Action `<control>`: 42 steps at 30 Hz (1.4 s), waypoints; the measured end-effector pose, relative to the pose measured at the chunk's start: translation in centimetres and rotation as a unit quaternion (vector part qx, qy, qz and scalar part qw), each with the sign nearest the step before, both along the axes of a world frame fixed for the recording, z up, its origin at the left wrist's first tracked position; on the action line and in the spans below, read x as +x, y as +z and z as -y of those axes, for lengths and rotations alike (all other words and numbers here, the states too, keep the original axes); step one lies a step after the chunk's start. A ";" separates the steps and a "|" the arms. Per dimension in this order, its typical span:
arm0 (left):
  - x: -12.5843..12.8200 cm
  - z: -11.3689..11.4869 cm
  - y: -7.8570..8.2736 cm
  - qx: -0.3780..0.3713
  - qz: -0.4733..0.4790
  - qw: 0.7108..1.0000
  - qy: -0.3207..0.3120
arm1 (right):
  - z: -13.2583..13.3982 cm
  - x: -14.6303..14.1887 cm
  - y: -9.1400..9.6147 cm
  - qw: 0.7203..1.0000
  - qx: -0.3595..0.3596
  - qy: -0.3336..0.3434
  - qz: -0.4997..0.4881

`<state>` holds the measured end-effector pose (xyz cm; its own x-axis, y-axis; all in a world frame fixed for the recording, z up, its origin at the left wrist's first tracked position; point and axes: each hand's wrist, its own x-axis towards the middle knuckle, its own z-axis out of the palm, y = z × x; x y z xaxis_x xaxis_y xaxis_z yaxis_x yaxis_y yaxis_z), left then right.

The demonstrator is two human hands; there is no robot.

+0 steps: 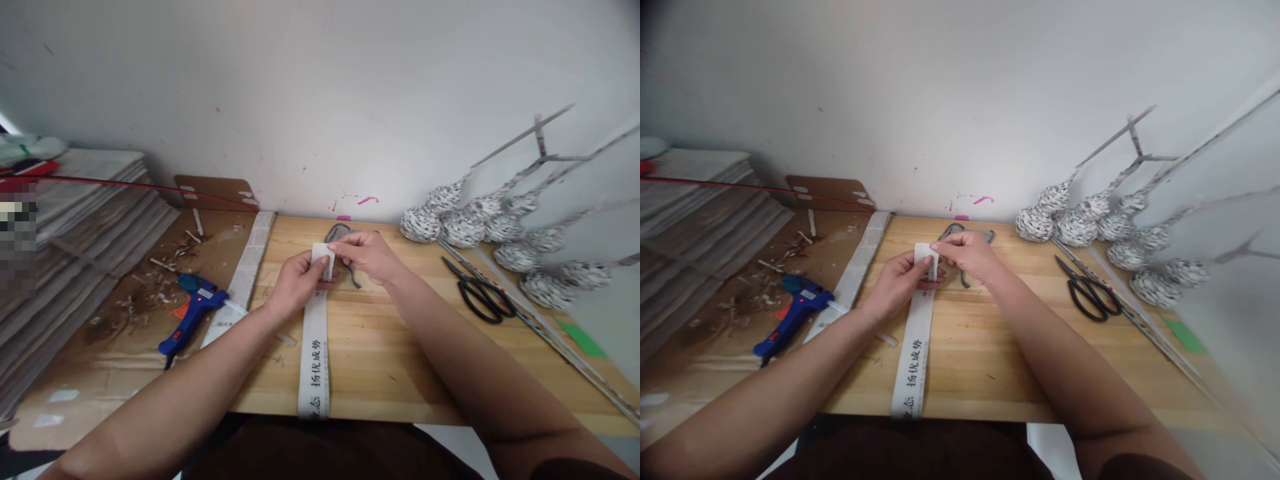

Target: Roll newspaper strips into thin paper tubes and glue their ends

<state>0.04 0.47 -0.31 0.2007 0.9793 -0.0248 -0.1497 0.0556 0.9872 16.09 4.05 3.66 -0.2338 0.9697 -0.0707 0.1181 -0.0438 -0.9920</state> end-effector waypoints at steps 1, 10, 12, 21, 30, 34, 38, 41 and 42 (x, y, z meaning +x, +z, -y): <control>0.1 0.1 0.0 0.000 -0.001 1.000 0.001 | 0.1 -0.1 -0.1 1.000 0.011 -0.002 0.004; 0.0 0.5 1.1 -0.025 0.028 0.999 0.001 | 0.1 0.3 0.2 0.996 -0.004 0.067 -0.050; -0.1 0.4 1.3 -0.037 0.041 0.998 0.002 | -0.2 0.7 0.3 0.993 -0.017 0.108 -0.054; 0.0 0.4 1.0 -0.023 0.010 1.000 -0.002 | -0.4 0.6 -0.4 0.993 -0.017 0.108 -0.050; 0.1 0.5 0.8 0.023 -0.058 0.998 0.004 | 0.0 0.4 0.2 0.998 -0.005 0.057 -0.010; 0.2 0.7 0.8 0.047 -0.081 0.996 0.009 | 0.2 0.2 0.3 1.000 0.000 0.028 0.009; 0.2 0.6 0.8 0.057 -0.115 0.991 0.039 | 0.5 -0.1 0.3 0.999 -0.004 0.027 0.023; 0.1 0.5 0.8 0.050 -0.102 0.993 0.041 | 0.6 -0.2 0.3 0.999 0.004 0.032 0.022; 0.1 0.5 0.8 0.044 -0.093 0.994 0.037 | 0.6 -0.2 0.3 0.999 0.005 0.039 0.019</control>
<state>0.09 0.00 0.49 0.1279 0.9913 0.0324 0.0353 -0.0372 0.9987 15.91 3.47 3.98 -0.3064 0.9493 -0.0708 0.1592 -0.0222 -0.9870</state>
